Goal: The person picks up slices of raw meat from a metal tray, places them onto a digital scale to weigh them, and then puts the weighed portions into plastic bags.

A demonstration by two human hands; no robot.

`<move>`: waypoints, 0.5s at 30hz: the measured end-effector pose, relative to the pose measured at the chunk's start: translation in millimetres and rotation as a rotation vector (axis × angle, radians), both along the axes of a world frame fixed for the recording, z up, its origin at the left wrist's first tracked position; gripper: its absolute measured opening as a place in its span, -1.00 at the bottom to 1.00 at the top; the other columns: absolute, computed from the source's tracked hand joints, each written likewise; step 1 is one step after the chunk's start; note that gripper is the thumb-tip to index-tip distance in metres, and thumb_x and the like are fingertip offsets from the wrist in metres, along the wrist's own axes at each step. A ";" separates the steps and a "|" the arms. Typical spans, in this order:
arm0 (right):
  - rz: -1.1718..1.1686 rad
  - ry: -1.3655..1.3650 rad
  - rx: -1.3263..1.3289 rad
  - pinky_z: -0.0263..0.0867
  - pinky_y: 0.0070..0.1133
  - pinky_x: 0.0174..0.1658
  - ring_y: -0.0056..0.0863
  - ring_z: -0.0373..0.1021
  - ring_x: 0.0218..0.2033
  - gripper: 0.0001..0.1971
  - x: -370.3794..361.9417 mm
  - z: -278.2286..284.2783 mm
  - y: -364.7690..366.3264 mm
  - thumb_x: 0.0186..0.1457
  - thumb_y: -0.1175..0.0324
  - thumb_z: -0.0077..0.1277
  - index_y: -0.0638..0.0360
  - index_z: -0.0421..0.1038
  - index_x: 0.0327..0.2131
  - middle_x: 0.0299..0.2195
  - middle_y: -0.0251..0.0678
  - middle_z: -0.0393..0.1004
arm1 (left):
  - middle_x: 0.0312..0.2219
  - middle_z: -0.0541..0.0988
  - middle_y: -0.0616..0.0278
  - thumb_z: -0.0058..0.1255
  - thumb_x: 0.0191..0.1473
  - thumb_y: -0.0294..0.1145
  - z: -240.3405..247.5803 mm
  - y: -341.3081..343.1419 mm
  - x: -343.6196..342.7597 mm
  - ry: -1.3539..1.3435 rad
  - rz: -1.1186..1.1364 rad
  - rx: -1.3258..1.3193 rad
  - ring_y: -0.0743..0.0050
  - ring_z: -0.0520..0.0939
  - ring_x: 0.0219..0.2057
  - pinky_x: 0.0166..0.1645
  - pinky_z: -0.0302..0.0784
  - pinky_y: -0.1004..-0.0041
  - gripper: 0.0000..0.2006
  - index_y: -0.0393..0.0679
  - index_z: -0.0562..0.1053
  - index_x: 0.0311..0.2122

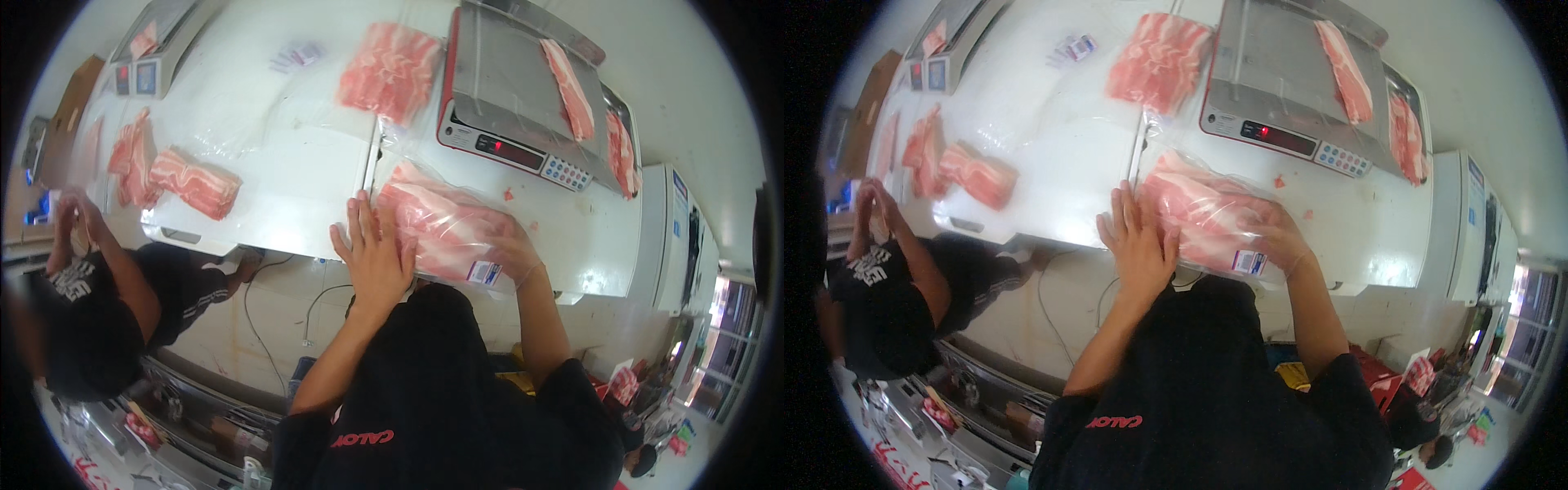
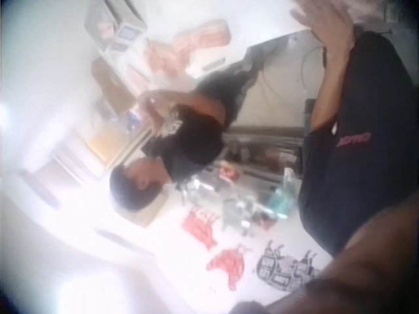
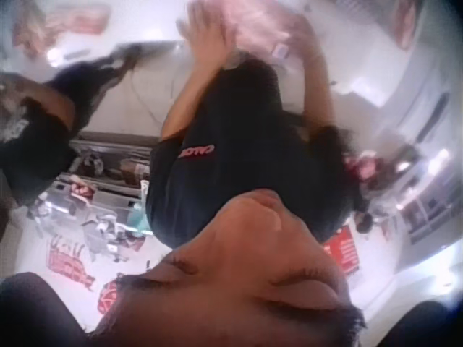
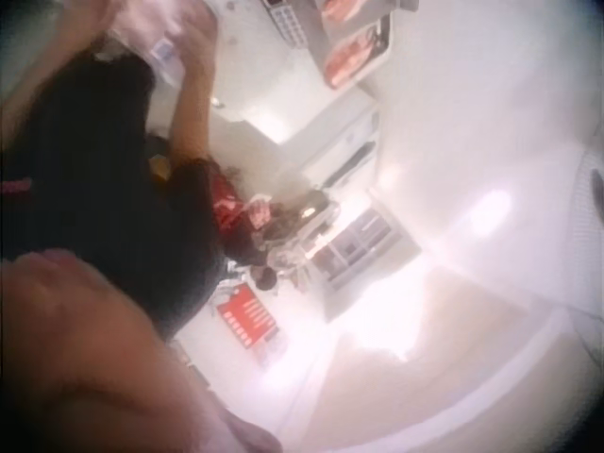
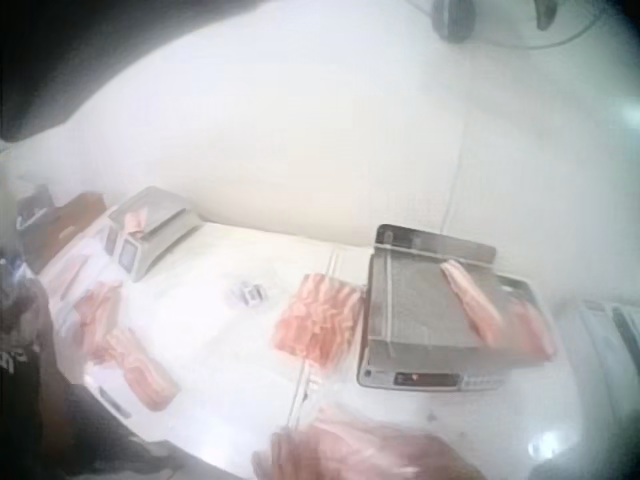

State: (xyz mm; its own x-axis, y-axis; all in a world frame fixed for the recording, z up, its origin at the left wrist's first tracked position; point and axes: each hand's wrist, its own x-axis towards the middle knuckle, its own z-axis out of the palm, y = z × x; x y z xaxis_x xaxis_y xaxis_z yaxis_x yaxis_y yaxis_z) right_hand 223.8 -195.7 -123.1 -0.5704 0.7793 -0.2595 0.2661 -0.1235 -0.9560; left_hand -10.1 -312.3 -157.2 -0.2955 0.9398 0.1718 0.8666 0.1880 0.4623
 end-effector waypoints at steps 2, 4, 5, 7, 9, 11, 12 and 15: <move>-0.077 0.043 -0.090 0.47 -0.42 0.10 -0.24 0.57 0.00 -0.57 14.2 -2.9 -8.8 0.14 0.30 0.27 0.40 0.54 0.01 0.01 -0.13 0.60 | 0.47 0.06 -0.17 -0.09 0.32 -0.11 -6.5 -3.1 6.8 0.093 -0.166 -0.033 -0.29 -0.03 0.50 0.43 -0.25 -0.40 -0.34 -0.03 0.17 0.47; -0.207 0.260 -0.368 0.49 -0.35 0.09 -0.16 0.58 0.01 -0.59 39.7 -12.9 -34.9 0.22 0.25 0.25 0.40 0.55 0.00 -0.02 -0.12 0.61 | 0.48 0.05 -0.14 -0.12 0.33 -0.18 -5.4 -3.0 7.5 0.035 -0.213 0.000 -0.31 -0.04 0.50 0.44 -0.26 -0.38 -0.37 -0.01 0.17 0.48; -0.204 0.223 -0.320 0.51 -0.37 0.07 -0.19 0.59 -0.02 -0.62 45.9 -14.7 -36.5 0.23 0.29 0.22 0.42 0.55 0.00 -0.06 -0.08 0.62 | 0.48 0.05 -0.13 -0.14 0.34 -0.21 -2.7 -3.7 8.2 0.006 -0.237 0.013 -0.32 -0.04 0.50 0.45 -0.26 -0.37 -0.38 0.01 0.17 0.48; -0.200 0.158 -0.223 0.54 -0.43 0.02 -0.25 0.63 -0.08 -0.66 52.4 -15.8 -37.4 0.27 0.38 0.16 0.47 0.54 -0.01 -0.13 -0.01 0.63 | 0.49 0.04 -0.12 -0.12 0.33 -0.20 4.9 -2.4 10.9 -0.013 -0.262 0.002 -0.34 -0.04 0.50 0.46 -0.25 -0.35 -0.36 0.00 0.17 0.48; -0.223 0.153 -0.254 0.54 -0.38 0.02 -0.19 0.63 -0.12 -0.70 53.7 -18.9 -38.1 0.28 0.38 0.15 0.43 0.55 -0.02 -0.12 -0.10 0.64 | 0.49 0.04 -0.10 -0.08 0.31 -0.16 12.9 -2.6 15.9 -0.018 -0.309 -0.027 -0.35 -0.04 0.50 0.47 -0.25 -0.33 -0.34 0.00 0.18 0.48; -0.237 0.145 -0.203 0.54 -0.40 -0.01 -0.23 0.64 -0.16 -0.74 56.7 -16.6 -34.5 0.29 0.44 0.11 0.42 0.56 -0.03 -0.14 -0.14 0.66 | 0.49 0.02 -0.09 -0.02 0.29 -0.09 21.4 -4.0 20.6 -0.005 -0.372 -0.061 -0.35 -0.05 0.50 0.48 -0.24 -0.32 -0.31 0.00 0.18 0.47; -0.241 0.133 -0.146 0.54 -0.45 -0.03 -0.29 0.64 -0.19 -0.75 61.2 -10.8 -36.3 0.29 0.49 0.07 0.42 0.57 -0.04 -0.17 -0.14 0.66 | 0.50 0.02 -0.09 0.01 0.27 -0.04 23.7 -5.7 26.8 -0.010 -0.407 -0.073 -0.35 -0.05 0.50 0.48 -0.24 -0.31 -0.28 0.00 0.18 0.47; -0.113 -0.085 -0.036 0.53 -0.53 -0.12 -0.41 0.63 -0.27 -0.78 92.0 22.1 -35.2 0.27 0.55 0.03 0.37 0.59 -0.07 -0.25 -0.16 0.67 | 0.50 0.02 -0.08 0.08 0.22 0.11 25.0 -15.4 52.1 -0.028 -0.490 -0.112 -0.35 -0.06 0.50 0.50 -0.23 -0.27 -0.20 0.01 0.19 0.47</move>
State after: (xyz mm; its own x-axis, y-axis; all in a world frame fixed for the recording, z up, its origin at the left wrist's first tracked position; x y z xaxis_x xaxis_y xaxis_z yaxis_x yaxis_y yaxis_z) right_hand 315.8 -230.9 -101.0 -0.4545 0.8265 -0.3323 0.3289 -0.1910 -0.9249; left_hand 42.1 -327.7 -132.1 0.1823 0.9814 0.0606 0.8528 -0.1885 0.4870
